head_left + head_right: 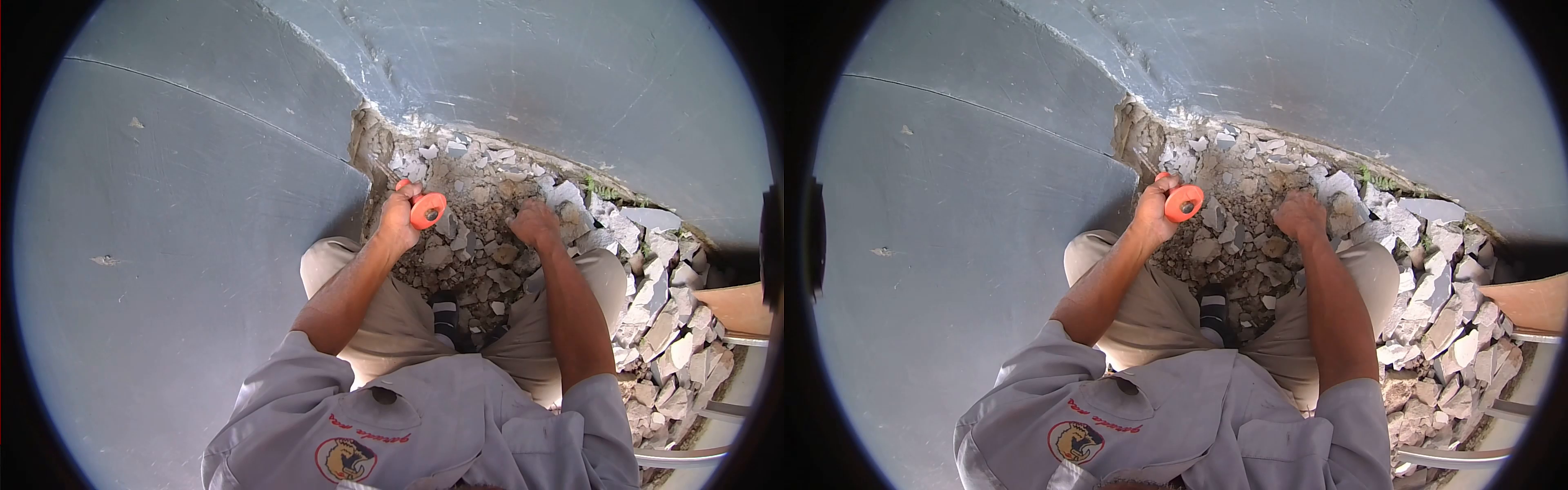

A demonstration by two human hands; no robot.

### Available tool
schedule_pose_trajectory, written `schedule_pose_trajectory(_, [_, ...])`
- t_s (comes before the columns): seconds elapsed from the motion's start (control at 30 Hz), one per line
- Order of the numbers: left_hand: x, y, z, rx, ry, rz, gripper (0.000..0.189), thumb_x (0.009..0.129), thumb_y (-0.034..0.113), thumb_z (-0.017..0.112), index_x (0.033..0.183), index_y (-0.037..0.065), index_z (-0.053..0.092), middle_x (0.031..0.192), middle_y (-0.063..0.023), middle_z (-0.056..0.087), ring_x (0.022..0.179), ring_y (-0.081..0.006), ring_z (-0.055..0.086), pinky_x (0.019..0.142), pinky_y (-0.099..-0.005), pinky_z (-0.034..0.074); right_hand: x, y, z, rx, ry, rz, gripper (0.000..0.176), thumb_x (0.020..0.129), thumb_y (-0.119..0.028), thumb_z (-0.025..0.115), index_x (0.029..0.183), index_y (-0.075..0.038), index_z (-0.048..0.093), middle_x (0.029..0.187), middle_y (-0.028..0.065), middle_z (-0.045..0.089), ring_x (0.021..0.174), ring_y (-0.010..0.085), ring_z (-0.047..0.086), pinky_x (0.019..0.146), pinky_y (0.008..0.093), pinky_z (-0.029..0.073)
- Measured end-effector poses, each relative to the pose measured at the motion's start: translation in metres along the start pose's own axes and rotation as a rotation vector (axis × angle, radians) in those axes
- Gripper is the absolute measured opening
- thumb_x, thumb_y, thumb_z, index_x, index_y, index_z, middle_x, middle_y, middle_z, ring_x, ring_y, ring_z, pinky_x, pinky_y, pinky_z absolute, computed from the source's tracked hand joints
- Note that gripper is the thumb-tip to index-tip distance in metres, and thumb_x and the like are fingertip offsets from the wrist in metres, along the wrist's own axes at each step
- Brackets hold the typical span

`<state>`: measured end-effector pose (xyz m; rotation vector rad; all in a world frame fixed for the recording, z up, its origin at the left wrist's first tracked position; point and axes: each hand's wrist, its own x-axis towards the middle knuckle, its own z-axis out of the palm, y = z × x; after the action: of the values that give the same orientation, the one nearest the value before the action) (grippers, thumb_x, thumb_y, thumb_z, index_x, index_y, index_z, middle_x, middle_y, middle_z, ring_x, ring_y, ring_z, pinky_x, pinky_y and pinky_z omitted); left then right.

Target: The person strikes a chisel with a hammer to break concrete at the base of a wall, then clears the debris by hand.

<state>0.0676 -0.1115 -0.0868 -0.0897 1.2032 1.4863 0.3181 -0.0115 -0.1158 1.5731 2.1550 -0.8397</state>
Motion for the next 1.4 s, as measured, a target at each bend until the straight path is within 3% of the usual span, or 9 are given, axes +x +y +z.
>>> schedule_pose_trajectory(0.33, [-0.001,0.001,0.003,-0.007,0.005,-0.004,0.017,0.090,0.006,0.056,0.081,0.014,0.044,0.075,0.0025,0.046,0.069,-0.0142,0.048,0.073,-0.0294,0.045,0.000,0.000,0.002,-0.050,0.048,-0.015,0.053,0.091,-0.045,0.059,0.122,-0.002,0.060,0.129,0.0162,0.061,0.122,0.0298,0.058,0.102,0.0407,0.048])
schedule_pose_trajectory(0.53, [-0.002,0.004,0.005,-0.017,0.031,-0.009,0.016,0.091,0.007,0.056,0.083,0.015,0.046,0.075,0.0020,0.047,0.069,-0.0150,0.050,0.072,-0.0311,0.047,0.004,0.001,0.003,-0.025,-0.015,0.015,0.064,0.090,-0.050,0.058,0.130,0.000,0.055,0.138,0.0173,0.055,0.130,0.0307,0.051,0.110,0.0405,0.041])
schedule_pose_trajectory(0.7, [0.011,0.004,-0.011,-0.074,-0.094,0.020,0.011,0.091,0.009,0.060,0.088,0.015,0.051,0.084,0.0005,0.056,0.076,-0.0153,0.057,0.074,-0.0323,0.050,0.003,0.002,0.007,-0.070,0.072,-0.031,0.054,0.092,-0.045,0.059,0.123,-0.002,0.059,0.128,0.0165,0.062,0.120,0.0298,0.059,0.102,0.0407,0.048])
schedule_pose_trajectory(0.8, [0.015,0.011,-0.004,-0.043,0.034,0.009,0.011,0.092,0.010,0.059,0.089,0.015,0.051,0.081,0.0007,0.054,0.074,-0.0152,0.056,0.074,-0.0319,0.050,0.000,0.001,0.003,-0.048,0.080,-0.025,0.051,0.091,-0.044,0.060,0.120,-0.002,0.062,0.125,0.0161,0.064,0.118,0.0301,0.061,0.101,0.0407,0.049])
schedule_pose_trajectory(0.93, [0.025,0.018,-0.010,-0.031,0.025,-0.007,0.008,0.094,0.012,0.058,0.093,0.015,0.051,0.081,0.0004,0.055,0.075,-0.0155,0.057,0.074,-0.0331,0.052,-0.002,0.000,0.002,-0.029,0.088,-0.030,0.049,0.089,-0.043,0.061,0.116,-0.002,0.065,0.122,0.0160,0.066,0.116,0.0306,0.062,0.099,0.0408,0.050])
schedule_pose_trajectory(1.0, [0.029,0.018,-0.013,-0.035,0.013,0.033,0.007,0.097,0.016,0.057,0.100,0.015,0.051,0.084,-0.0008,0.057,0.079,-0.0174,0.060,0.077,-0.0358,0.054,0.002,0.002,0.005,-0.029,0.107,-0.021,0.049,0.089,-0.043,0.061,0.117,-0.002,0.065,0.122,0.0160,0.066,0.117,0.0305,0.062,0.099,0.0408,0.050])
schedule_pose_trajectory(1.23, [0.021,0.028,-0.006,-0.139,-0.124,0.038,0.004,0.097,0.013,0.053,0.100,0.013,0.050,0.083,-0.0016,0.055,0.077,-0.0185,0.058,0.078,-0.0355,0.054,0.001,-0.001,0.004,-0.033,0.087,0.001,0.051,0.090,-0.042,0.060,0.121,-0.002,0.062,0.127,0.0163,0.063,0.120,0.0302,0.059,0.102,0.0401,0.048])
schedule_pose_trajectory(1.4, [0.022,0.022,-0.010,-0.053,-0.040,0.035,0.002,0.098,0.013,0.053,0.098,0.014,0.051,0.085,-0.0016,0.056,0.080,-0.0186,0.059,0.079,-0.0358,0.053,0.003,0.002,0.007,-0.036,0.074,-0.021,0.052,0.090,-0.043,0.059,0.122,-0.002,0.060,0.129,0.0166,0.062,0.121,0.0302,0.059,0.102,0.0405,0.047])
